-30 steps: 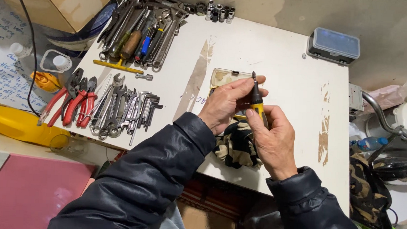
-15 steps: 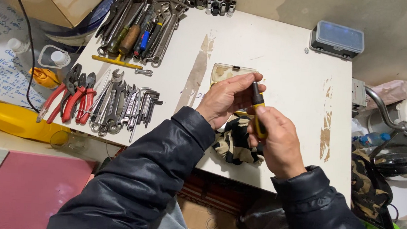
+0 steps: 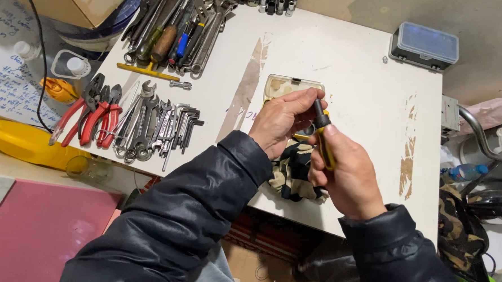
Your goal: The person wipes a yellow and black screwdriver handle with a cloth, then attaches a black socket bit to it. They proceed to remove several socket bits from a yellow plastic case and place them on the white table.
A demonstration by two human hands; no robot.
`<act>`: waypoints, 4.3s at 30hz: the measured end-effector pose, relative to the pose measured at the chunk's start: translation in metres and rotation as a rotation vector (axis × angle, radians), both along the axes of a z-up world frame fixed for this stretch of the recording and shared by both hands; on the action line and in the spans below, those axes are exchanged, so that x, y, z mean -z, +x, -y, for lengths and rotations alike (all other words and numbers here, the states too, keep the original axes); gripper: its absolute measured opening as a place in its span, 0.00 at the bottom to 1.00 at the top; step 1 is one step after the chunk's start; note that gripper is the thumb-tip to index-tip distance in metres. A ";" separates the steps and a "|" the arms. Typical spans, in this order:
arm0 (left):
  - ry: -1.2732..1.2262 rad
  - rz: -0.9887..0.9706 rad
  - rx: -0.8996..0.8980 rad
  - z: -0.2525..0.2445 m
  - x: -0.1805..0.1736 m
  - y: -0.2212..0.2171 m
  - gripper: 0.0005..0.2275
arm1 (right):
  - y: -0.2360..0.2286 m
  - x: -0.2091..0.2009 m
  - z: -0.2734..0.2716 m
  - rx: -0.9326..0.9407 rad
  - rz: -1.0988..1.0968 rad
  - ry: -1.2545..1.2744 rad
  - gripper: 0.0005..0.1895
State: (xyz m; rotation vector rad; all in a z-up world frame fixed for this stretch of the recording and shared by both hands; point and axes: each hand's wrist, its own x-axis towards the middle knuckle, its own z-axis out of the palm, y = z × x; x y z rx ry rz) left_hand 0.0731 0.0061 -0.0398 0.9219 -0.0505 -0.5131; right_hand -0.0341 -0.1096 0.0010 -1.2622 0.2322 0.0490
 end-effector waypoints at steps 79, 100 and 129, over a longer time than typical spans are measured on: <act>1.255 0.744 0.023 0.029 0.065 0.071 0.10 | -0.021 -0.035 0.049 0.451 -0.146 0.049 0.12; 1.277 1.055 0.101 0.045 0.078 0.047 0.07 | -0.023 -0.034 0.051 0.425 -0.140 0.059 0.13; 1.292 1.131 0.115 0.052 0.098 0.042 0.07 | -0.022 -0.032 0.051 0.422 -0.140 0.039 0.12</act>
